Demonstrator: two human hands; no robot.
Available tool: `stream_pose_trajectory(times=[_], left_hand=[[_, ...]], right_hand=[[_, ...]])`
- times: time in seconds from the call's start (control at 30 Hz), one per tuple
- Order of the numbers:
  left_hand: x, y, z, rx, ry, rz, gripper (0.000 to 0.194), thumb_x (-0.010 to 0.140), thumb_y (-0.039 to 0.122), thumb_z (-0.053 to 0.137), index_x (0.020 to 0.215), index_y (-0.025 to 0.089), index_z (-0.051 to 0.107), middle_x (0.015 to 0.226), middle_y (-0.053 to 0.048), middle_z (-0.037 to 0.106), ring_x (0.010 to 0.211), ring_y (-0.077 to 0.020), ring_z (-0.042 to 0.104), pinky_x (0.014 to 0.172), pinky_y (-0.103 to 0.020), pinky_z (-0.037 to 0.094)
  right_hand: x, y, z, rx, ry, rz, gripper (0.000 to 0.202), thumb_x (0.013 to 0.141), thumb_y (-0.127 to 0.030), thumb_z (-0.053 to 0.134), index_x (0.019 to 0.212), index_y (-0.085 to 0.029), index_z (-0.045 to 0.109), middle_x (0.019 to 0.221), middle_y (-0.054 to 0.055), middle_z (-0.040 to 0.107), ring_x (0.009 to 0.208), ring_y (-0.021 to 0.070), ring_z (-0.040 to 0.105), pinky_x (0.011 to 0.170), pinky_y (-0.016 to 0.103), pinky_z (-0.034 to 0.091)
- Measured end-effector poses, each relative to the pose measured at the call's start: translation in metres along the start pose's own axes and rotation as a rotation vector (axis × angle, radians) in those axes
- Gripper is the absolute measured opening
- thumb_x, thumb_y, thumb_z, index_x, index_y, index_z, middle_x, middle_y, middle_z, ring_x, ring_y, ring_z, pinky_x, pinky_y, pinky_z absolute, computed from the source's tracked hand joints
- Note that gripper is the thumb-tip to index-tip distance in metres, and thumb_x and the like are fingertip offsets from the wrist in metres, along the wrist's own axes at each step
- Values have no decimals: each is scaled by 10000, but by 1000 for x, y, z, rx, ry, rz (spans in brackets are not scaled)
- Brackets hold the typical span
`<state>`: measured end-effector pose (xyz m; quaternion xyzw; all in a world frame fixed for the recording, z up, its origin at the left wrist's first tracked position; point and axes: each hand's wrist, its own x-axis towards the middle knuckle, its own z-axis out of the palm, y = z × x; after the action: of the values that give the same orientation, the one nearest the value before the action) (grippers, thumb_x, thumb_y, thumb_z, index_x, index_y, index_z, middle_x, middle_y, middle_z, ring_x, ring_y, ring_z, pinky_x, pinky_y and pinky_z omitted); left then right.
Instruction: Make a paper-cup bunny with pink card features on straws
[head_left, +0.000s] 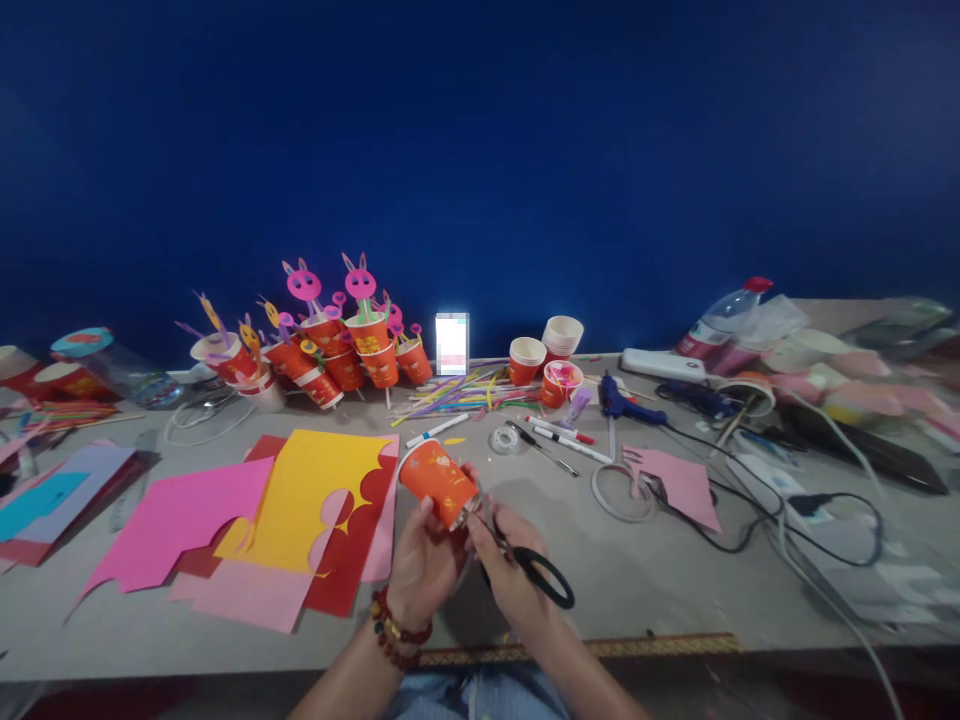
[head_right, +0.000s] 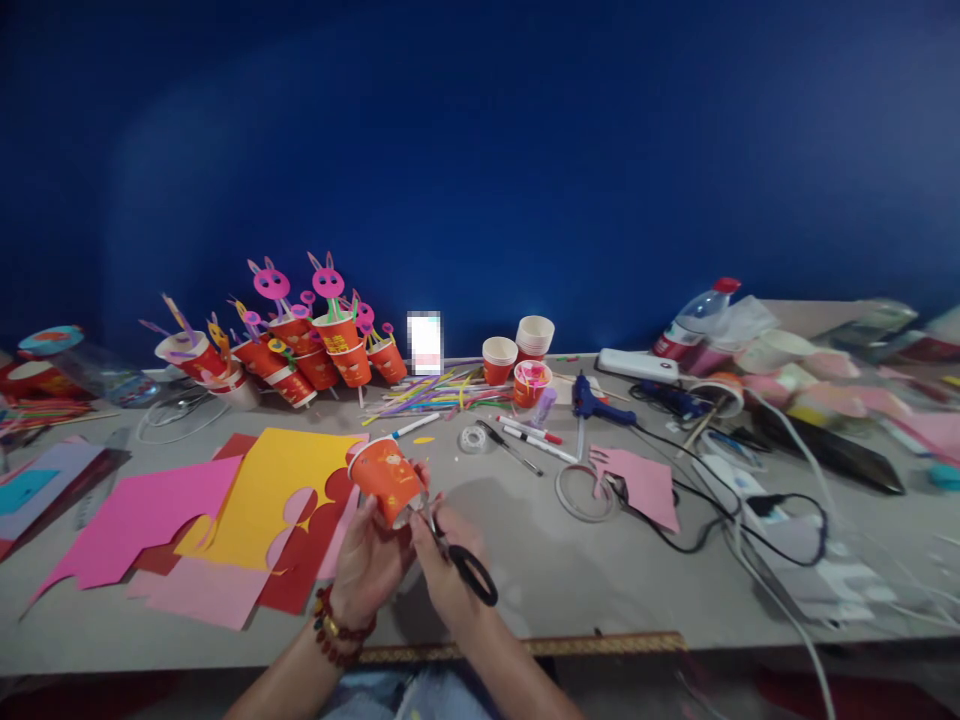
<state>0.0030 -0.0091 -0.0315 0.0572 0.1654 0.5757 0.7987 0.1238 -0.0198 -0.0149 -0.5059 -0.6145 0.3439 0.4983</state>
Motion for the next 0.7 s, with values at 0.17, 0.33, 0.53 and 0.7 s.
stream_pose_trajectory(times=[0.17,0.33,0.53,0.7], left_hand=[[2,13,15,110,72,83,300,865,306,705,1147,205,679,1104,-75,737,998,-215,685,887,-338,530],[2,5,14,42,54,43,271,878,311,668,1109,173,698,1035,-82,754,826,-200,715,687,-285,571],[-1,3,5,-44,-36,-1,409,832,354,709,1218,233,644,1150,-69,738,940,-232,722,646,-267,586],[-3,10,8,-12,82,6,444,832,370,729,1240,247,602,1103,-61,741,1065,-245,690,958,-397,536]], right_hand=[[7,5,-7,-60,-56,-137,324,883,-356,550,584,-232,545,584,2,561,563,168,521,590,286,415],[4,-1,2,83,-42,106,282,928,-400,529,715,-237,618,586,-5,621,555,176,587,555,265,469],[2,-8,5,140,-52,214,300,911,-434,526,709,-239,630,584,-9,633,556,177,590,543,262,484],[5,-9,0,115,-111,170,258,843,-419,606,680,-230,668,576,-1,613,561,188,556,565,290,480]])
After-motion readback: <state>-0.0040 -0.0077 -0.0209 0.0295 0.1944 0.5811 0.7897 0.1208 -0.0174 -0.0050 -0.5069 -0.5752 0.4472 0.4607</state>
